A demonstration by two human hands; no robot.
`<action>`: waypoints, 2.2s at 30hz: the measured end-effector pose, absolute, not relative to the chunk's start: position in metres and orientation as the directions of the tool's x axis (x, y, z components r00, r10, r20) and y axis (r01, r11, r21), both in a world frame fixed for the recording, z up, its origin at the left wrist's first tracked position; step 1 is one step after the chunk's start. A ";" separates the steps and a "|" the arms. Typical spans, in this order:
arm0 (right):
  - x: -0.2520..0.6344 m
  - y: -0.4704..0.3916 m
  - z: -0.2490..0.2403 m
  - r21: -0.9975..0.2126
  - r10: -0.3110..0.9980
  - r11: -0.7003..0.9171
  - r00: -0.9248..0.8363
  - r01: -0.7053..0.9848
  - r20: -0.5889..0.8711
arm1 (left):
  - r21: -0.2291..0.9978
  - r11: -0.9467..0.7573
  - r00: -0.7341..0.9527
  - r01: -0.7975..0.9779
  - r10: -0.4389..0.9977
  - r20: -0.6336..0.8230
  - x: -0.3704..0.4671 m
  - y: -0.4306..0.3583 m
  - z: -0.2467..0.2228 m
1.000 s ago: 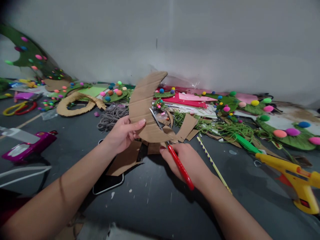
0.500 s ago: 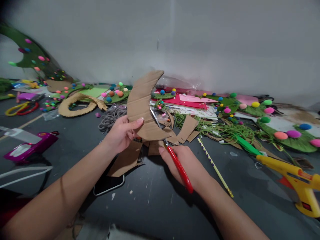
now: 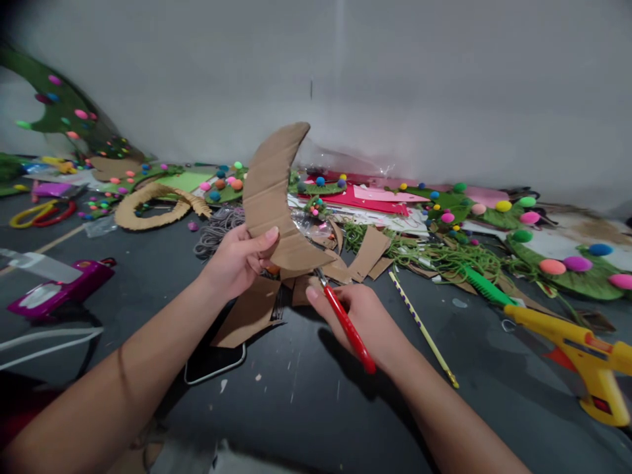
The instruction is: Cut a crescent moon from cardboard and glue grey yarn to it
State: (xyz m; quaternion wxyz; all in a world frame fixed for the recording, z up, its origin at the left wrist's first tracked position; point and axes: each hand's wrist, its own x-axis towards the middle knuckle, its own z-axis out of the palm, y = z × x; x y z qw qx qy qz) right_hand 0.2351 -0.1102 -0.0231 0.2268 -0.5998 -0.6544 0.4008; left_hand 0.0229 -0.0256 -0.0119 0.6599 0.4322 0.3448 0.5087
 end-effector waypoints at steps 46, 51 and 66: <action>0.244 -0.108 -0.022 -0.757 0.974 0.082 -0.214 0.648 -0.078 | 0.794 0.351 0.331 -0.496 0.922 -0.200 0.016 -0.018 -0.009; 0.246 -0.108 -0.024 -0.742 0.973 0.120 -0.226 0.660 -0.044 | 0.783 0.372 0.343 -0.499 0.914 -0.216 0.016 -0.017 -0.009; 0.248 -0.107 -0.023 -0.663 0.980 0.108 -0.190 0.741 -0.053 | 0.900 0.196 0.290 -0.390 0.953 -0.082 0.017 -0.021 -0.011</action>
